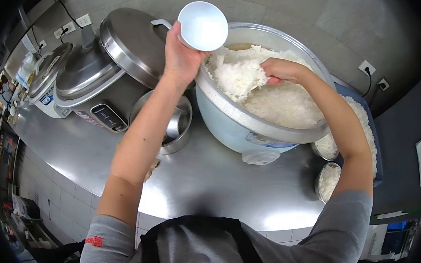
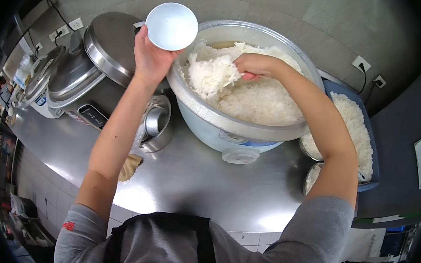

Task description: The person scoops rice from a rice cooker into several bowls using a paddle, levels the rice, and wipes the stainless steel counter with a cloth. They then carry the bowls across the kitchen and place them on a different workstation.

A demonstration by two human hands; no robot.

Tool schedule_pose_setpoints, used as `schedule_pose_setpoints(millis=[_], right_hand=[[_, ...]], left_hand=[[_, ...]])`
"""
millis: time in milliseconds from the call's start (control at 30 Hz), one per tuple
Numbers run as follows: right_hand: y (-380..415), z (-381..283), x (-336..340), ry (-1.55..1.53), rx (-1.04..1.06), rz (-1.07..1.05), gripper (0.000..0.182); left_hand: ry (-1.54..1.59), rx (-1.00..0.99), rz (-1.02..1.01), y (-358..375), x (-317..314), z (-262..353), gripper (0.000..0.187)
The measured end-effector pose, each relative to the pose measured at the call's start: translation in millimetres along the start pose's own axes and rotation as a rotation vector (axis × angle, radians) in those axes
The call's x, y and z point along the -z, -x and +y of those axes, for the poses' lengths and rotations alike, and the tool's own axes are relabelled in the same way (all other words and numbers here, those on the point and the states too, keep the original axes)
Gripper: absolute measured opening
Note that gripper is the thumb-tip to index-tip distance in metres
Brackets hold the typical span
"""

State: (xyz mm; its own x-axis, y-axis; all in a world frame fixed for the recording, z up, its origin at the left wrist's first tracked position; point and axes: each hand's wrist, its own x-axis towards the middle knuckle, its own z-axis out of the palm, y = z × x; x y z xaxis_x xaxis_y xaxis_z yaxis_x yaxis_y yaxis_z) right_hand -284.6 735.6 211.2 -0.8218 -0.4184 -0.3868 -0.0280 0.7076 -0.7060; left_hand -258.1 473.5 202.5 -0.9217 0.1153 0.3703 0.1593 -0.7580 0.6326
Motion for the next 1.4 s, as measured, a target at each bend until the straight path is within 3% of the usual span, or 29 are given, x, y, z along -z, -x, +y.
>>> schedule_pose_setpoints(millis=[167, 267, 400, 433, 500, 533, 567, 633, 733, 833, 900, 1167, 1400], right_hand=[[58, -6, 41, -0.078, -0.052, 0.175, 0.006], [73, -17, 55, -0.108, -0.019, 0.274, 0.016], [63, -44, 21, 0.009, 0.113, 0.545, 0.019], [59, -44, 17, 0.200, 0.167, 0.612, 0.020], [52, -42, 12, 0.578, 0.277, 0.732, 0.021], [51, -43, 13, 0.583, 0.305, 0.760, 0.024], [47, -40, 14, 0.670, 0.216, 0.749, 0.025], [40, -37, 15, 0.846, 0.040, 0.723, 0.030], [32, -34, -16, 1.125, -0.115, 0.435, 0.023], [-6, -12, -25, 1.292, -0.003, 0.475, 0.018], [-30, -7, -20, 1.220, -0.015, 0.487, 0.020], [-76, 14, -14, 0.845, 0.056, 0.402, 0.030], [-64, -9, -28, 0.778, 0.033, 0.238, 0.033]], left_hand=[[-0.151, 0.312, 0.090, -19, -9, 12, 0.057], [-0.066, 0.541, 0.106, -21, -19, -8, 0.059], [0.086, 0.717, 0.079, -18, -34, -33, 0.059], [0.131, 0.744, 0.074, -18, -38, -35, 0.059], [0.102, 0.677, 0.098, -21, -39, -34, 0.060], [0.086, 0.645, 0.144, -23, -37, -33, 0.061], [0.073, 0.612, 0.192, -24, -33, -31, 0.061], [-0.054, 0.441, 0.220, -19, -29, -22, 0.060], [-0.189, 0.115, 0.168, -18, -9, -19, 0.062], [-0.260, -0.111, 0.194, -17, 1, -24, 0.063], [-0.275, -0.201, 0.241, -10, -3, -27, 0.063], [-0.227, -0.174, 0.136, -7, 0, -28, 0.069], [-0.216, -0.182, 0.105, -10, 2, -29, 0.071]])
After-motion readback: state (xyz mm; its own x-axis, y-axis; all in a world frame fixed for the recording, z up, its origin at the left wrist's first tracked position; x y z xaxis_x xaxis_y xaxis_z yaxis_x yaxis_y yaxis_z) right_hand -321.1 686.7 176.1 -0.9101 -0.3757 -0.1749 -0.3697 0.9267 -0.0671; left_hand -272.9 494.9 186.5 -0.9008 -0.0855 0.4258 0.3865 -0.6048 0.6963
